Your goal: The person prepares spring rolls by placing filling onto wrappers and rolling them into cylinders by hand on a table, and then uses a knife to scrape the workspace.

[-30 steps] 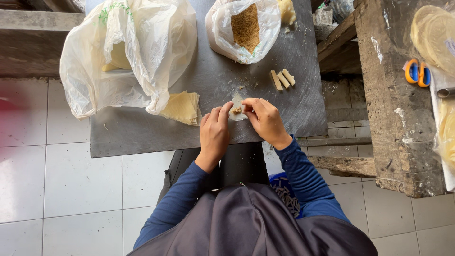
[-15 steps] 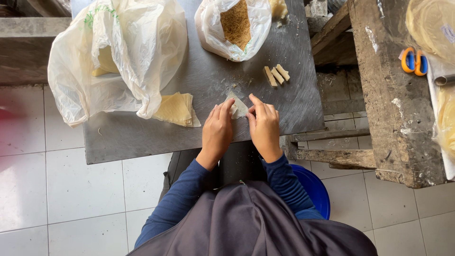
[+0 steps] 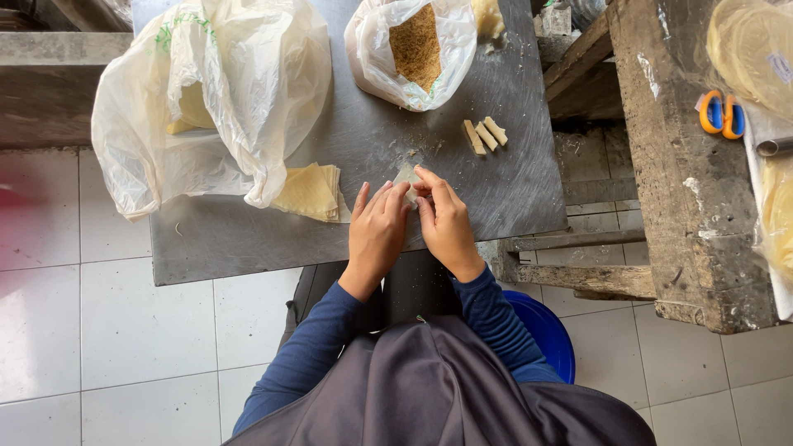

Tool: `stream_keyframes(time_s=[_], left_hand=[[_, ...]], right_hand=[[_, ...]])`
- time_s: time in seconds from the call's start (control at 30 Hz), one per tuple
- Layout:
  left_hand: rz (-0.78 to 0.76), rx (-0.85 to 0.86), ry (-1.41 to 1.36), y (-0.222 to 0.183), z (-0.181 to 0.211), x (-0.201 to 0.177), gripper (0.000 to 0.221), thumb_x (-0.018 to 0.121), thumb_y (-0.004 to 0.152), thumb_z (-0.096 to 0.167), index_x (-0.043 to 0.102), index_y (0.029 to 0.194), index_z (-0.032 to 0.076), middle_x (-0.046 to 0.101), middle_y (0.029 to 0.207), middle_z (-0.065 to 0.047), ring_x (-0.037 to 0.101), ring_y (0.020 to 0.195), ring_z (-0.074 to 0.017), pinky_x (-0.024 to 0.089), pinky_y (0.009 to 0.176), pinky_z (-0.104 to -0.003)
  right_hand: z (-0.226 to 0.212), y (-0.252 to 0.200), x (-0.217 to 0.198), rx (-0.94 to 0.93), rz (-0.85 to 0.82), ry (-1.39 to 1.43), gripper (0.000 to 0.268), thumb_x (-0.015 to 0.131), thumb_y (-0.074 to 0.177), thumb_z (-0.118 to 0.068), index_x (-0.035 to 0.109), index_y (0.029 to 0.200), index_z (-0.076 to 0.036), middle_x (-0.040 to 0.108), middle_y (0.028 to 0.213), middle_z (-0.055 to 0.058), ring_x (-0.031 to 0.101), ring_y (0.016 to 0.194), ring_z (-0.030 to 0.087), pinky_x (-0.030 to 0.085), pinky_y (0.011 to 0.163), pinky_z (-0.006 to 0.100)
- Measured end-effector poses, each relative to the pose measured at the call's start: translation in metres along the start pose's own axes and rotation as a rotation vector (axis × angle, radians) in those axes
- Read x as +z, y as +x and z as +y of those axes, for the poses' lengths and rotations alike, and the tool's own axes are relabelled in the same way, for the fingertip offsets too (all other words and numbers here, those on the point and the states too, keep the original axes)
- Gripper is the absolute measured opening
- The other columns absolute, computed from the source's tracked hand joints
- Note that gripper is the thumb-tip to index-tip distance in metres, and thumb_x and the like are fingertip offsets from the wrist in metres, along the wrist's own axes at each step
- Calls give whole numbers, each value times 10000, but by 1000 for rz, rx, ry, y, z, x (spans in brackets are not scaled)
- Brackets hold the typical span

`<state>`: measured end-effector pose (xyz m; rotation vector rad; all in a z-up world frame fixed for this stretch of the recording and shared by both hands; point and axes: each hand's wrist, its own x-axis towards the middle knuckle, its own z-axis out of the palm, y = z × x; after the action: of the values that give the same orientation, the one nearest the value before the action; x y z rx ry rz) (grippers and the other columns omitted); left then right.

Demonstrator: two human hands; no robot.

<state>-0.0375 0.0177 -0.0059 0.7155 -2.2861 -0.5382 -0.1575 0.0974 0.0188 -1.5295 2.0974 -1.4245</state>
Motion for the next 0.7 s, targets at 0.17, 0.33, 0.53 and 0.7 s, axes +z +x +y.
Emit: stream_keyframes(time_s=[0.17, 0.33, 0.53, 0.7], left_hand=[[-54, 43, -3, -2, -7, -5, 460, 714, 904, 194, 553, 1323, 95, 714, 1217, -63, 624, 1265, -226, 317, 1178, -497], [-68, 111, 54, 2, -17, -2, 445, 708, 935, 222, 564, 1339, 106, 721, 1161, -36, 644, 1239, -201, 310, 1187, -517], [-46, 86, 39, 13, -22, 0, 344, 664, 1008, 163, 590, 1342, 129, 729, 1103, -17, 672, 1217, -173, 338, 1198, -492], [6, 37, -99, 14, -18, -19, 453, 729, 883, 136, 591, 1313, 105, 710, 1182, -89, 655, 1167, -243, 369, 1114, -470]], right_hand=[[3, 1, -4, -117, -75, -174, 466, 628, 981, 47, 557, 1427, -66, 717, 1172, 138, 717, 1057, 286, 586, 897, 371], [5, 7, -22, -205, -202, -152, 614, 582, 907, 81, 483, 1499, -50, 712, 1206, 137, 685, 1123, 318, 549, 982, 413], [4, 18, -31, -160, -289, -118, 673, 753, 896, -83, 453, 1498, -85, 703, 1153, 141, 686, 1054, 303, 559, 926, 389], [3, 29, -30, -198, -335, -152, 709, 749, 926, -94, 412, 1550, -113, 725, 1065, 114, 701, 1021, 295, 545, 939, 395]])
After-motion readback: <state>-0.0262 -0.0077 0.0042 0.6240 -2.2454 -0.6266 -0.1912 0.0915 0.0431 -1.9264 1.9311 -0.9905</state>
